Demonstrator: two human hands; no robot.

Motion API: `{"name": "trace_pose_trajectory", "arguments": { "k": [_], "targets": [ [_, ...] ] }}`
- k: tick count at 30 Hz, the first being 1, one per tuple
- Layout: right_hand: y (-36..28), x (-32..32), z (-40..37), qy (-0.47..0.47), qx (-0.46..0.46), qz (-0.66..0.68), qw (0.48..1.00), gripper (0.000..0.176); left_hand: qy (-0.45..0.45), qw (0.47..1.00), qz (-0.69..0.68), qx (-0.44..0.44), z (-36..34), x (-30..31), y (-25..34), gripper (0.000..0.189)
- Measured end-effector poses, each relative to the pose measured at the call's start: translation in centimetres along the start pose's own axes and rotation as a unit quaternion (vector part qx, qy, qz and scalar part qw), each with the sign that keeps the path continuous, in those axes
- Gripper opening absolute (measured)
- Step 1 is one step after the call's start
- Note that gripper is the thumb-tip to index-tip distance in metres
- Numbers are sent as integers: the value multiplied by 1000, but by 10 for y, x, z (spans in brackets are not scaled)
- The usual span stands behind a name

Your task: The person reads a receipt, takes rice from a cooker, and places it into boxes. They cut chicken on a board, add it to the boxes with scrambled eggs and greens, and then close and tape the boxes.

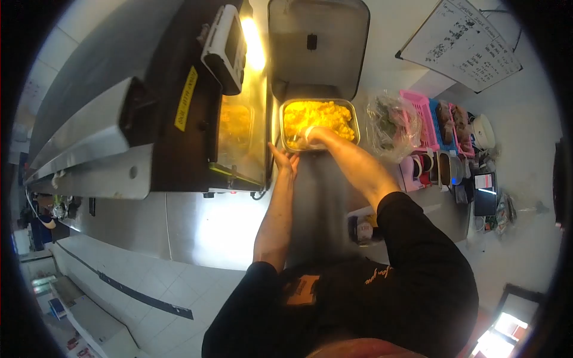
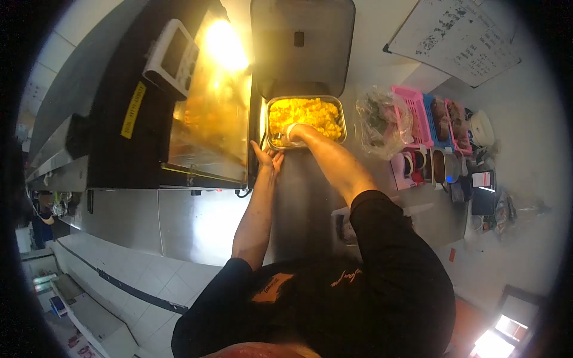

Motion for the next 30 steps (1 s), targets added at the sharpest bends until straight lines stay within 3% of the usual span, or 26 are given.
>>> {"name": "trace_pose_trajectory", "arguments": {
  "k": [1, 3, 4, 6, 7, 10, 14, 18, 19, 21, 22, 23, 26, 27, 28, 30],
  "targets": [
    [14, -9, 24, -26, 48, -23, 998, 33, 4, 1000, -10, 1, 0, 6, -4, 114],
    [42, -22, 35, -25, -67, 163, 984, 30, -16, 999, -26, 10, -9, 13, -8, 113],
    [52, -30, 34, -38, -53, 253, 965, 23, 4, 1000, 0, -4, -14, 17, -10, 111],
    [72, -55, 15, -68, -36, 436, 896, 22, 47, 997, 58, -15, -35, 31, -30, 105],
    [79, -64, 5, -28, -52, 518, 854, 23, 31, 996, 85, -14, -46, 40, -39, 103],
    [57, -40, -68, 28, -116, 581, 805, 15, -20, 989, 145, 7, -79, 69, -61, 93],
    [77, -41, -86, 74, -93, 721, 683, 14, -45, 980, 187, 54, -112, 94, -68, 80],
    [80, -28, -90, 129, -115, 649, 741, 15, -22, 985, 166, 51, -101, 100, -66, 72],
    [79, -23, -86, 142, -125, 586, 788, 21, -12, 988, 152, 19, -90, 91, -63, 69],
    [74, -27, -48, 262, -45, 366, 892, 24, -23, 992, 125, -18, -55, 75, -53, 70],
    [63, -31, -32, 315, -2, 244, 917, 26, -5, 992, 120, -41, -36, 64, -43, 71],
    [39, -18, -51, 244, -144, 114, 952, 31, 13, 991, 115, -65, -18, 53, -33, 72],
    [-7, -22, -63, 245, -163, 53, 954, 31, 52, 990, 111, -64, 24, 37, -16, 75],
    [-11, -30, -56, 274, -160, 43, 947, 29, 23, 992, 117, -51, 23, 32, -13, 76],
    [-11, -36, -48, 251, -155, 23, 955, 30, -7, 992, 123, -38, 23, 27, -9, 78],
    [-21, -33, -43, 206, -148, -13, 967, 30, 23, 994, 101, -19, 26, 20, -8, 84]
  ]
}}
Point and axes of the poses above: each hand's wrist, its own z-axis towards the middle knuckle, its own x-axis out of the back of the hand, y = z × x, the point moved 3 cm from there along z, towards the middle knuckle, and after that the axes turned 5 degrees about -z, right-handed, at the moved point
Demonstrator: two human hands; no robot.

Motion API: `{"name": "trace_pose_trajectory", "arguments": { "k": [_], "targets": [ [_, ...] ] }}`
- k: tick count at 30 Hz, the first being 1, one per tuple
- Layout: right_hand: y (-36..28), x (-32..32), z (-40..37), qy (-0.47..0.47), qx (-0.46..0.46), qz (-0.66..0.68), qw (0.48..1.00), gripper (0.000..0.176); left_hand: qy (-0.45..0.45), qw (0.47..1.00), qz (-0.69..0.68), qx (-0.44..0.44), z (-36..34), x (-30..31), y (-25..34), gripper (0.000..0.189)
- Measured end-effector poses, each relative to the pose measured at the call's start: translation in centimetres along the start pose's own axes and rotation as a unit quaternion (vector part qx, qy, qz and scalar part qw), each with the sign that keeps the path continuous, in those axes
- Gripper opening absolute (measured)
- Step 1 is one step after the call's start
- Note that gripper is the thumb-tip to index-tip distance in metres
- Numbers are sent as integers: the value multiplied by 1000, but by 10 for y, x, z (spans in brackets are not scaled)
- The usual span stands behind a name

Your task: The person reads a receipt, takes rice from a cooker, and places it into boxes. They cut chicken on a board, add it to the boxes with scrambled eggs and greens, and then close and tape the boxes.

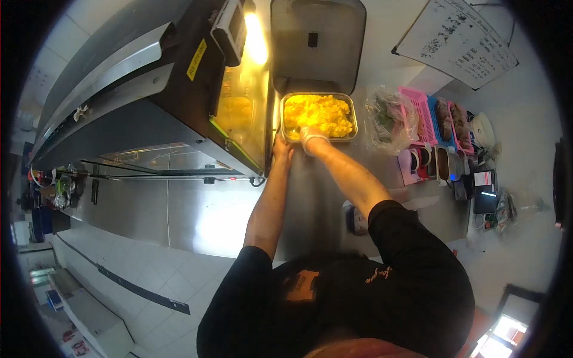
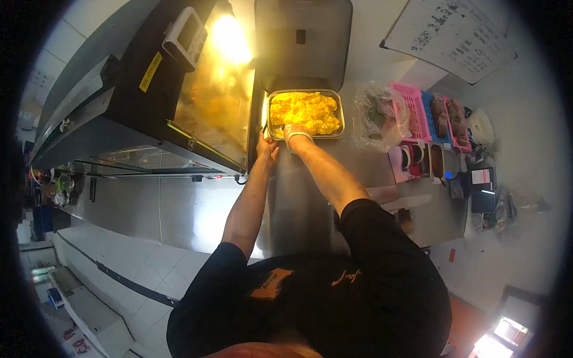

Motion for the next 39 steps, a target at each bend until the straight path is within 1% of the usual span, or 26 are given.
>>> {"name": "trace_pose_trajectory", "arguments": {
  "k": [1, 4, 5, 8, 9, 10, 12, 13, 15, 16, 17, 20, 21, 22, 23, 24, 25, 26, 27, 28, 30, 32, 34, 36, 37, 39],
  "targets": [
    [-4, 5, 7, -48, 28, -67, 996, 30, 14, 1000, -10, 11, 2, -4, 1, 87],
    [-9, 16, 26, -107, 71, -91, 988, 31, -6, 1000, -18, 7, -21, -19, 24, 96],
    [-14, 18, 28, -99, 66, -84, 989, 28, 30, 999, -12, 9, -12, -11, 17, 102],
    [-18, 0, 47, -171, 107, -81, 976, 27, 3, 999, -1, 33, -17, -2, 12, 105],
    [-10, 9, 44, -208, 65, 6, 976, 23, 6, 999, -5, 44, -13, 1, 8, 106],
    [-3, 10, 43, -228, 46, 51, 971, 21, 6, 999, -9, 43, -10, 5, 3, 105],
    [29, -14, 50, -263, -1, 165, 951, 19, 3, 999, -12, 45, -18, 6, -9, 104],
    [49, -33, 52, -273, -33, 234, 933, 17, -17, 999, -5, 49, -18, 9, -16, 103],
    [84, -61, 53, -280, -96, 372, 880, 15, -16, 999, 13, 45, -26, 9, -28, 105],
    [96, -66, 50, -278, -114, 430, 851, 14, -16, 999, 21, 42, -30, 10, -34, 106],
    [103, -67, 45, -273, -126, 479, 824, 13, -13, 999, 39, 17, -44, 8, -32, 102],
    [88, -19, 19, -257, -128, 600, 746, 10, -26, 999, 41, -12, -66, 23, -26, 89],
    [81, -7, 10, -221, -107, 636, 731, 11, -42, 998, 45, -8, -74, 33, -22, 84],
    [71, 8, 5, -201, -107, 653, 722, 12, -56, 997, 47, -6, -84, 45, -19, 79],
    [82, 14, -19, -160, -132, 687, 696, 16, -87, 993, 73, 23, -98, 51, -28, 74],
    [107, 14, -42, -118, -156, 717, 669, 21, -96, 991, 89, 33, -109, 54, -39, 72],
    [140, -4, -54, -151, -86, 770, 614, 16, -106, 988, 104, 47, -122, 58, -52, 70],
    [132, 36, -106, -130, -83, 809, 568, 16, -116, 984, 119, 62, -131, 64, -60, 69],
    [144, 48, -130, -96, -127, 774, 613, 16, -123, 979, 151, 54, -138, 69, -58, 66],
    [134, 94, -181, -37, -136, 738, 660, 15, -128, 975, 178, 45, -145, 73, -56, 64],
    [186, 87, -225, 5, -150, 729, 668, 18, -111, 972, 206, 33, -159, 77, -54, 58],
    [250, 74, -269, 18, -73, 755, 652, 24, -102, 965, 243, 7, -168, 75, -53, 54],
    [261, 93, -332, 123, -261, 717, 635, 25, -108, 955, 276, -16, -176, 73, -50, 49],
    [308, 62, -366, 132, -289, 721, 615, 25, -104, 949, 295, -29, -177, 73, -49, 46],
    [328, 42, -377, 114, -310, 714, 618, 25, -104, 946, 304, -43, -185, 58, -50, 41],
    [368, -10, -395, 79, -351, 697, 621, 27, -120, 927, 340, -108, -190, 39, -63, 39]
  ]
}}
Point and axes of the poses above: each hand's wrist, its own z-axis towards the middle knuckle, its own x-axis out of the back of the hand, y = z × x, the point moved 3 cm from there along z, towards the middle knuckle, and after that the axes turned 5 degrees about -z, right-handed, at the moved point
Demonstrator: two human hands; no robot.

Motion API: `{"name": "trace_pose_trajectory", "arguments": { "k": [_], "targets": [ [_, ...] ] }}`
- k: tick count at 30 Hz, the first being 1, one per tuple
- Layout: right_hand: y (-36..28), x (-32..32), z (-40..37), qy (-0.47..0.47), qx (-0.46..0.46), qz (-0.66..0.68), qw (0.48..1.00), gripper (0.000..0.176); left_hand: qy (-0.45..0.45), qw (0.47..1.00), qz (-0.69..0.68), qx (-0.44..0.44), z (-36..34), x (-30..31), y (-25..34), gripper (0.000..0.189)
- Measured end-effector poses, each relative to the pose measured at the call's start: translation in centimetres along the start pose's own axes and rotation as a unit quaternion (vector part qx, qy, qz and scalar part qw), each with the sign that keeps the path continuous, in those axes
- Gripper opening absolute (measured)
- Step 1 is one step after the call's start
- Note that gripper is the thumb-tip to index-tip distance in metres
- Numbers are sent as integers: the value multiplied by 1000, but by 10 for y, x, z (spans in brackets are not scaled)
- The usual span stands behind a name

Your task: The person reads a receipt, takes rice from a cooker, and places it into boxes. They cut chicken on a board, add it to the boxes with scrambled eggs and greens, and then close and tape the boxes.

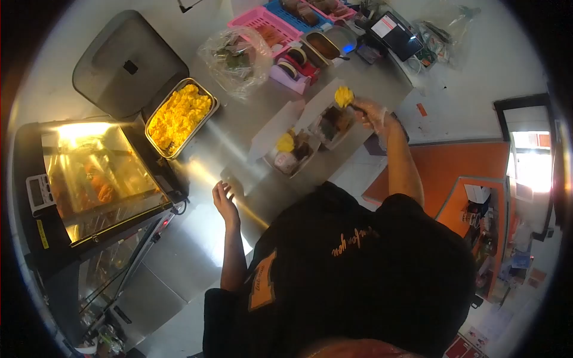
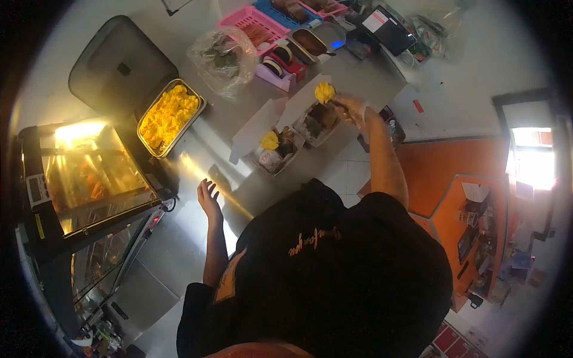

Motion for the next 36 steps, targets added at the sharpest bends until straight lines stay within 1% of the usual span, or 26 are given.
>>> {"name": "trace_pose_trajectory", "arguments": {
  "k": [2, 4, 5, 6, 7, 8, 9, 12, 15, 18, 19, 21, 23, 25, 26, 27, 28, 29, 31, 32, 33, 34, 35, 36],
  "targets": [
    [66, 31, 47, -39, -91, 50, 994, 30, 1, 998, 30, -52, -7, -31, 12, 35],
    [109, 24, 63, -44, -29, 47, 998, 42, -10, 995, 67, -74, -17, -62, 29, 35],
    [134, 18, 96, 62, 12, -44, 997, 48, -16, 993, 85, -85, -18, -73, 34, 36],
    [147, 6, 121, 165, 53, -135, 975, 55, -14, 994, 71, -77, -16, -80, 33, 37],
    [140, -15, 115, 188, 48, -265, 944, 58, -7, 995, 73, -74, -15, -80, 27, 37],
    [127, -40, 93, 206, 44, -391, 896, 62, 1, 995, 75, -72, -14, -79, 20, 37],
    [118, -58, 74, 221, 39, -510, 830, 67, 8, 995, 76, -70, -14, -80, 16, 37],
    [112, -75, 49, 197, 47, -491, 847, 67, 29, 996, 61, -53, -23, -82, 6, 37],
    [113, -66, 42, 206, 120, -463, 854, 66, 53, 997, 49, -36, -28, -82, -1, 37],
    [128, -56, 51, 205, 168, -402, 876, 59, 69, 996, 40, -30, -29, -71, -3, 37],
    [131, -53, 53, 264, 190, -357, 876, 57, 72, 996, 38, -30, -28, -63, -3, 37],
    [123, -55, 61, 365, 242, -263, 860, 52, 111, 993, 32, -28, -33, -45, -1, 37],
    [108, -59, 56, 324, 330, -170, 870, 49, 144, 989, 21, -22, -36, -21, -3, 36],
    [52, -106, 34, 209, 365, -22, 907, 48, 160, 986, -3, -37, -38, 11, -16, 36],
    [6, -143, 2, 126, 345, 71, 927, 48, 170, 985, 8, -32, -39, 20, -24, 37],
    [-28, -176, -15, 79, 374, -4, 924, 46, 155, 988, -3, -8, -37, 22, -28, 38],
    [-62, -208, -32, 33, 407, -75, 910, 44, 151, 988, -20, -1, -34, 22, -33, 38],
    [-88, -240, -32, 24, 477, -303, 825, 42, 154, 988, -14, 1, -38, 14, -27, 40],
    [-79, -313, 16, -27, 552, -413, 724, 40, 128, 992, -19, -1, -39, 1, -41, 37],
    [-96, -364, 26, -52, 510, -472, 717, 40, 128, 991, -25, -30, -22, 5, -23, 36],
    [-113, -415, 36, -78, 468, -531, 702, 39, 131, 990, -28, -35, -16, 7, -19, 34],
    [-114, -441, 45, -103, 438, -582, 677, 41, 129, 990, -29, -39, -13, 3, -13, 32],
    [-107, -459, 52, -123, 416, -617, 657, 43, 102, 993, -59, -31, -7, 1, -16, 32],
    [-100, -474, 55, -127, 404, -641, 640, 46, 102, 993, -58, -13, -4, 0, -21, 32]
  ]
}}
Point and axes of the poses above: each hand's wrist, its own z-axis towards the middle knuckle, its own x-axis out of the back of the hand, y = z × x, the point moved 3 cm from there along z, towards the middle knuckle, and after that the axes turned 5 degrees about -z, right-handed, at the moved point
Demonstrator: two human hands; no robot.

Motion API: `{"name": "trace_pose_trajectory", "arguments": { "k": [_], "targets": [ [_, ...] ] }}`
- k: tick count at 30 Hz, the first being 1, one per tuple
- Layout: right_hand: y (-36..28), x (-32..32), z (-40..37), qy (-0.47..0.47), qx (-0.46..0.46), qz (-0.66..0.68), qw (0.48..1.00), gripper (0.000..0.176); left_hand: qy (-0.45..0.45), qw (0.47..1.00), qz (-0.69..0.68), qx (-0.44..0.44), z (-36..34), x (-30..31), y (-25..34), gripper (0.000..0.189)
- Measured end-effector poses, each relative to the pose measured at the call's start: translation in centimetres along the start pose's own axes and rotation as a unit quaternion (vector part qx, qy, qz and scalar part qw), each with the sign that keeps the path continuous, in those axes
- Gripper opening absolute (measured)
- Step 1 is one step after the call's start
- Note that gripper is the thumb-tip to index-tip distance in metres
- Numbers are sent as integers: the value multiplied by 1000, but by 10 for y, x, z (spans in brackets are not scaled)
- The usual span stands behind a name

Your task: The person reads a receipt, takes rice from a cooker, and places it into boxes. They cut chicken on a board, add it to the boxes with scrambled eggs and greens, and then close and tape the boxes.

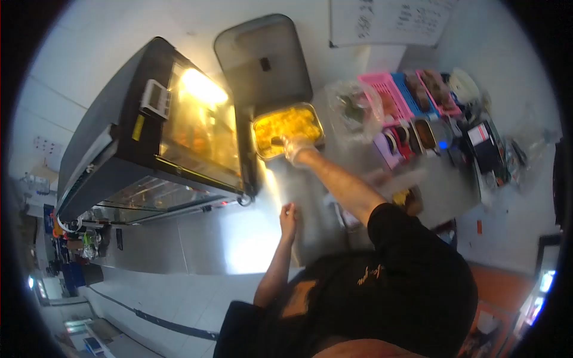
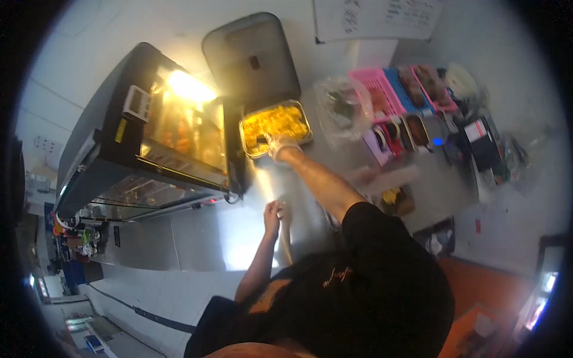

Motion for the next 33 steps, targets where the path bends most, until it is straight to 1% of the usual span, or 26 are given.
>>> {"name": "trace_pose_trajectory", "arguments": {
  "k": [1, 2, 3, 4, 5, 6, 7, 8, 9, 10, 11, 12, 14, 17, 18, 20, 21, 22, 23, 25, 26, 28, 29, 31, 32, 33],
  "targets": [
    [-8, -6, 9, -11, 1, -14, 1000, 48, -7, 1000, -10, 14, 8, 0, -4, 32],
    [-16, -7, 17, 24, -6, -36, 999, 51, -29, 998, -31, 39, 10, -5, 8, 31],
    [-20, -7, 28, 58, -13, -56, 997, 53, -55, 995, -60, 48, 23, -6, 6, 32],
    [-18, -7, 36, 88, -23, -78, 993, 56, -54, 995, -56, 55, 29, -11, -1, 35],
    [-19, 13, 42, 180, -28, -97, 978, 57, -53, 995, -52, 62, 34, -17, -6, 38],
    [-20, 37, 53, 271, -32, -113, 955, 57, -91, 991, -49, 89, 49, -21, -20, 44],
    [-15, 61, 85, 322, -42, -116, 939, 55, -130, 984, -46, 116, 70, -25, -32, 50],
    [-26, 114, 87, 399, -14, -73, 914, 51, -168, 975, -49, 138, 93, -36, -41, 57],
    [-38, 166, 91, 391, 16, -76, 917, 48, -160, 965, -111, 174, 110, -52, -44, 60],
    [-36, 193, 132, 421, 9, -158, 893, 50, -153, 950, -173, 210, 127, -74, -47, 65],
    [-38, 235, 167, 381, 9, -183, 906, 51, -147, 929, -235, 244, 146, -98, -47, 70],
    [-37, 262, 194, 331, -2, -195, 923, 53, -103, 926, -277, 236, 141, -101, -41, 75],
    [-14, 277, 255, 357, -14, -208, 911, 54, -13, 909, -357, 215, 119, -112, -21, 88],
    [-14, 298, 252, 263, -75, -215, 938, 50, 5, 890, -413, 190, 125, -133, -35, 94],
    [-21, 305, 246, 224, -77, -245, 940, 49, -1, 886, -425, 184, 126, -137, -31, 94],
    [-27, 324, 230, 152, -91, -307, 935, 47, -22, 898, -419, 135, 147, -138, -37, 96],
    [-32, 328, 216, 219, -67, -283, 931, 45, -32, 902, -416, 111, 147, -139, -13, 97],
    [-37, 326, 199, 285, -42, -258, 922, 43, -23, 886, -435, 156, 143, -135, 6, 101],
    [-39, 325, 187, 349, -16, -231, 908, 41, -24, 893, -420, 162, 131, -126, 17, 101],
    [-15, 303, 230, 503, 36, -260, 823, 37, -26, 904, -389, 174, 115, -117, 24, 102],
    [-6, 296, 246, 574, 62, -272, 770, 36, -9, 903, -395, 168, 116, -120, 14, 98],
    [-8, 308, 257, 390, 10, -292, 873, 34, -1, 889, -425, 170, 119, -135, 11, 97],
    [-9, 313, 255, 291, -18, -297, 909, 33, 3, 882, -440, 171, 123, -142, 11, 97],
    [-15, 332, 234, 258, 6, -278, 925, 32, -25, 883, -443, 155, 137, -152, 20, 96],
    [-8, 333, 213, 231, 5, -264, 937, 32, -45, 882, -441, 163, 133, -151, 21, 96],
    [-15, 332, 178, 242, 15, -291, 926, 32, -27, 880, -432, 195, 130, -152, 18, 97]
  ]
}}
Point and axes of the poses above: each hand's wrist, its own z-axis towards the middle knuckle, its own x-axis out of the back of the hand, y = z × x, the point moved 3 cm from there along z, towards the middle knuckle, and after that the axes turned 5 degrees about -z, right-handed, at the moved point
